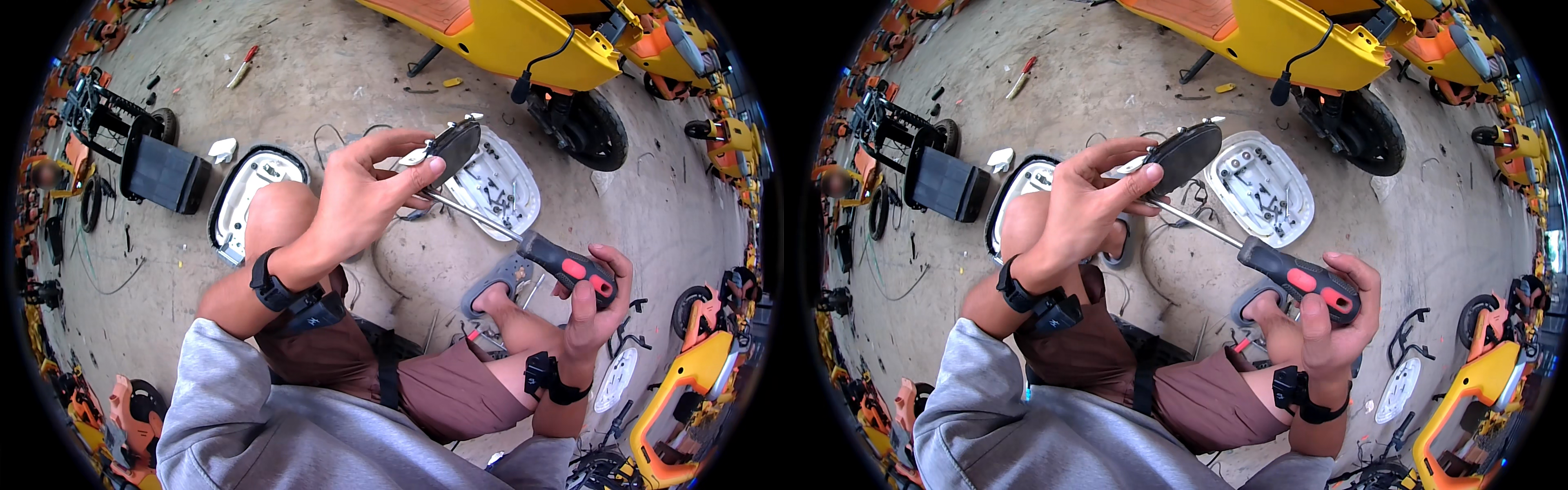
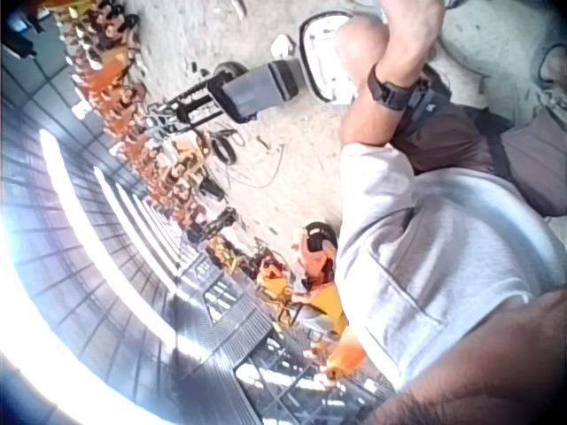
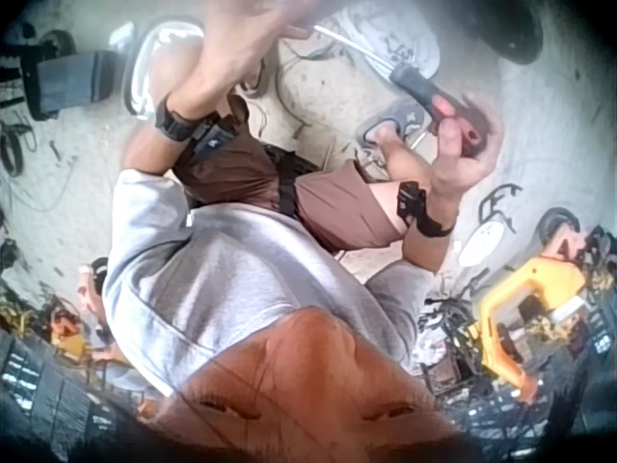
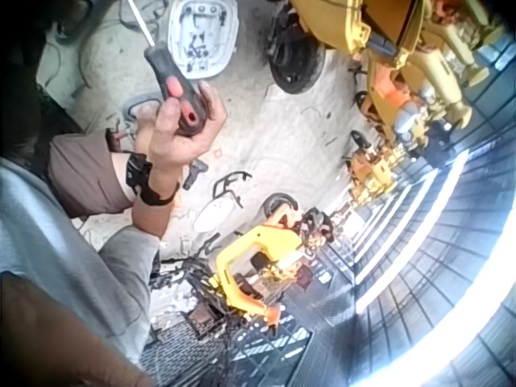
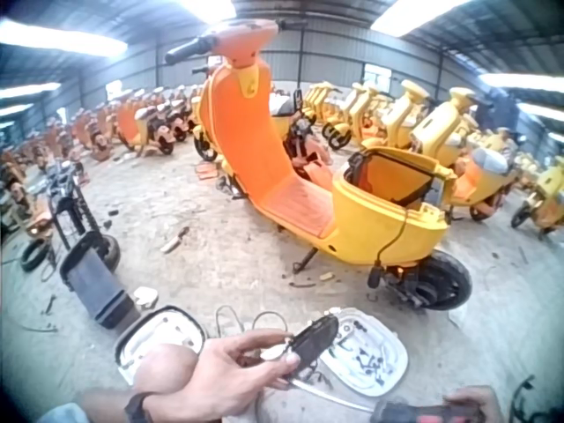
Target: The person uses a screwdriver to manipulate a black plastic electronic component, possibly a dashboard or headlight housing, while sitting on the floor of a warehouse filled with scooters.
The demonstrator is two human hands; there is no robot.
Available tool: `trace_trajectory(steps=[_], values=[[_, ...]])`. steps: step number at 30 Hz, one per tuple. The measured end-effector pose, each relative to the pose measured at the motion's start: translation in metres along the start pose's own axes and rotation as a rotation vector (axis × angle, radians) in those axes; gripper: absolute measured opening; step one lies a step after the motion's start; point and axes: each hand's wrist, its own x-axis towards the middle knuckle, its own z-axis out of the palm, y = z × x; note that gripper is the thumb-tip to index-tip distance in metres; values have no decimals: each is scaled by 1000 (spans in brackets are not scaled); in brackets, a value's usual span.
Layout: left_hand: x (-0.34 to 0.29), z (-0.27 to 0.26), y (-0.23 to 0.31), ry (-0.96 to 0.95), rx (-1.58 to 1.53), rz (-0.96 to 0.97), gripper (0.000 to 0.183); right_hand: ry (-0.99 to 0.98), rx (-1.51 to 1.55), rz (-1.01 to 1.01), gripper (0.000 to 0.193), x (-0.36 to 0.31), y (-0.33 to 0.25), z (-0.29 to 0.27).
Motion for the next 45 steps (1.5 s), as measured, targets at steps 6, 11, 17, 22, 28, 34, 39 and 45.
trace_trajectory(steps=[6,11,17,22,28,34,39,45], values=[[-1,-3,-1,18,7,21,38,-78,217,282,48,3,-25,4],[-1,0,-2,-14,44,25,41,33,-60,84,49,0,-18,12],[-1,-1,1,4,85,23,37,-121,-67,-38,54,3,-10,2],[-2,0,-2,5,84,31,36,7,10,197,59,2,-26,10],[-2,3,0,38,86,36,35,-8,47,-116,63,5,-3,13],[-5,0,2,45,157,30,37,-163,-64,17,64,2,-10,-1],[-5,1,4,48,179,1,38,-104,150,-69,59,4,-12,13],[-4,0,0,55,153,30,38,-133,-50,-185,63,3,-4,5]])
